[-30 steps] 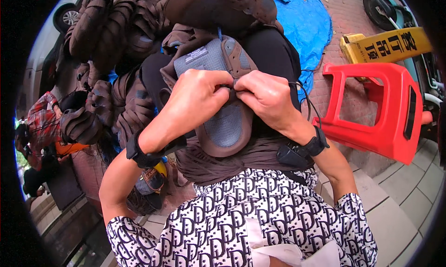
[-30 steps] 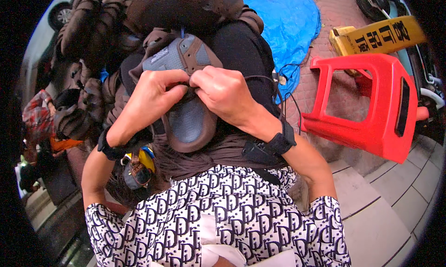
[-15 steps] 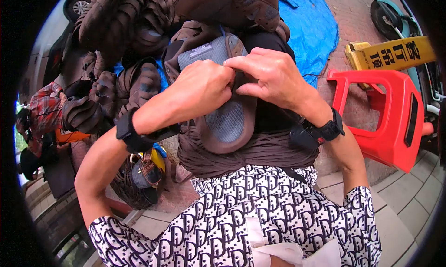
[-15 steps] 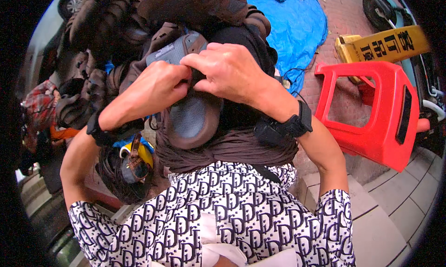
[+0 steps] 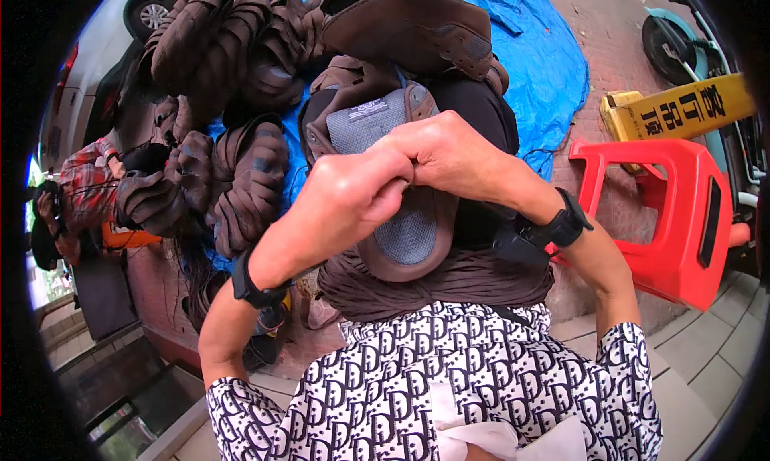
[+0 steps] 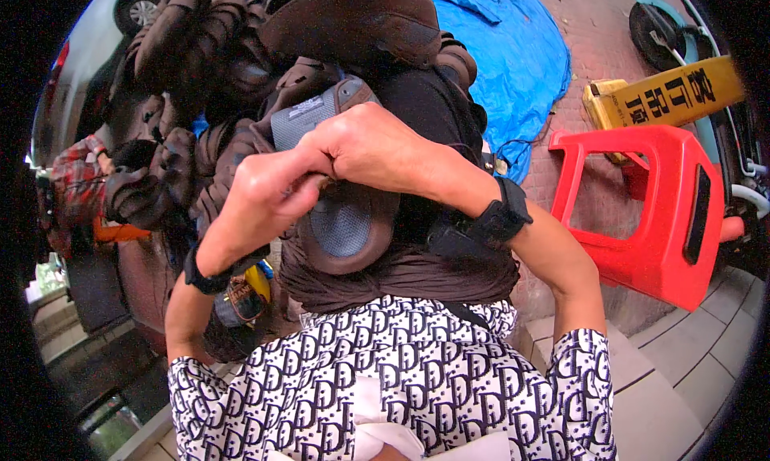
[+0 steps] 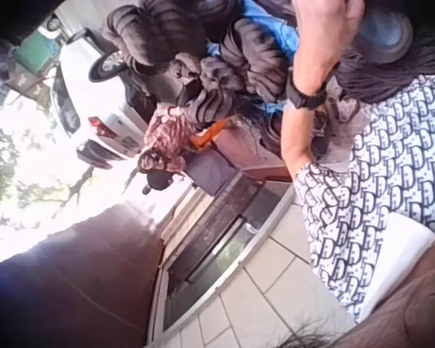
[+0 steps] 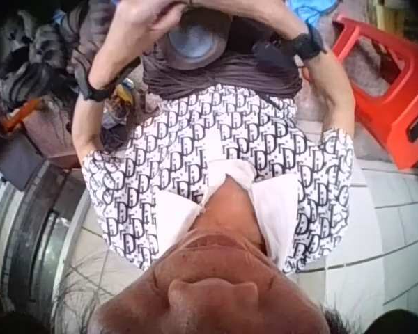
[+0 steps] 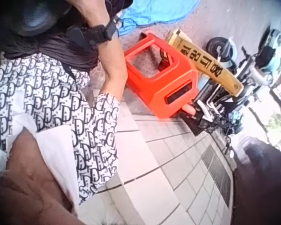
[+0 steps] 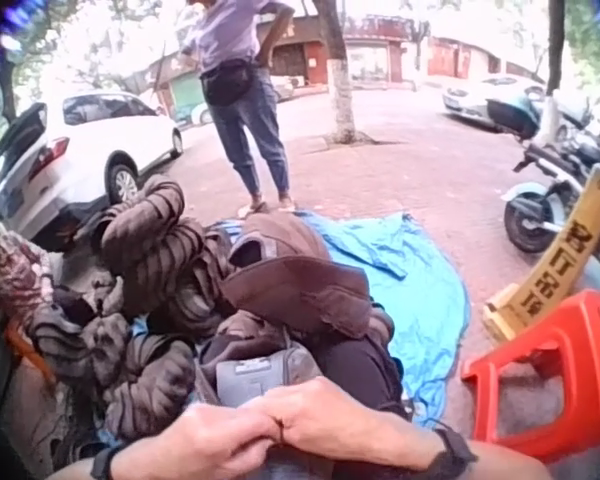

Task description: Lace up a shoe.

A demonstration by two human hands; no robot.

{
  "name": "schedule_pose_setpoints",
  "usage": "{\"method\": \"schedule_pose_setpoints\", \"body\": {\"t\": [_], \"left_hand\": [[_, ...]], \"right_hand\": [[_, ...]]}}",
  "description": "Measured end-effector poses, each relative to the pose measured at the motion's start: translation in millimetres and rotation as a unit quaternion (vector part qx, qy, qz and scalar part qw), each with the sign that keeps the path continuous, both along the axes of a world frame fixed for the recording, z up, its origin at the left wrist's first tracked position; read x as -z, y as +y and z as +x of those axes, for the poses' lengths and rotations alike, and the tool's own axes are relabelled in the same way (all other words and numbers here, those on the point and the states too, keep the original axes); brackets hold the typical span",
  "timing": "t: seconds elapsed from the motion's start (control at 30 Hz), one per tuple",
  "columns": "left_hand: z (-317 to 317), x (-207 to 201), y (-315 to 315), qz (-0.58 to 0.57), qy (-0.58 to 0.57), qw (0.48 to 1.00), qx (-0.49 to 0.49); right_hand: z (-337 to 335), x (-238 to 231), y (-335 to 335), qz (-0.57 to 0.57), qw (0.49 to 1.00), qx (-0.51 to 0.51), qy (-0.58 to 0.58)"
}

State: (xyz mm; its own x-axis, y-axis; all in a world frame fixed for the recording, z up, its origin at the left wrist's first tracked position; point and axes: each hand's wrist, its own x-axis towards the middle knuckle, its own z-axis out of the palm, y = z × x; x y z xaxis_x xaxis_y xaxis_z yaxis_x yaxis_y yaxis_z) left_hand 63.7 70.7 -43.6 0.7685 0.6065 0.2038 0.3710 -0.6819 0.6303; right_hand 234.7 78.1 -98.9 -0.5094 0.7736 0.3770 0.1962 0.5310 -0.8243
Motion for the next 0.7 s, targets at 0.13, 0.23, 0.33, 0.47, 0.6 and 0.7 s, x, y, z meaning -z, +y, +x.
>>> {"method": "schedule_pose_setpoints", "body": {"t": [0.13, 0.23, 0.33, 0.47, 0.6, 0.7], "left_hand": [[-0.8, 14.6, -15.2, 0.178, -0.02, 0.984, 0.012], [-0.4, 19.3, -18.2, 0.302, 0.014, 0.951, 0.063], [-1.7, 15.5, -16.2, 0.299, 0.009, 0.952, 0.069], [-5.6, 3.6, -1.2, 0.267, -0.004, 0.962, 0.06], [-4.5, 6.5, -6.5, 0.119, -0.11, 0.984, -0.072], [-12.4, -1.6, -18.1, 0.111, -0.119, 0.966, -0.203]], "right_hand": [[3.4, -20.1, 3.5, -0.219, 0.969, -0.108, -0.048], [0.0, -20.3, 7.8, -0.25, 0.954, -0.155, -0.054], [-0.6, -25.6, 8.2, -0.268, 0.949, -0.156, -0.062], [-0.9, -19.5, 10.5, -0.298, 0.938, -0.166, -0.062], [-4.0, -17.3, 6.4, -0.32, 0.938, -0.137, -0.007], [-0.4, -14.3, 5.8, -0.387, 0.912, -0.112, 0.074]]}}
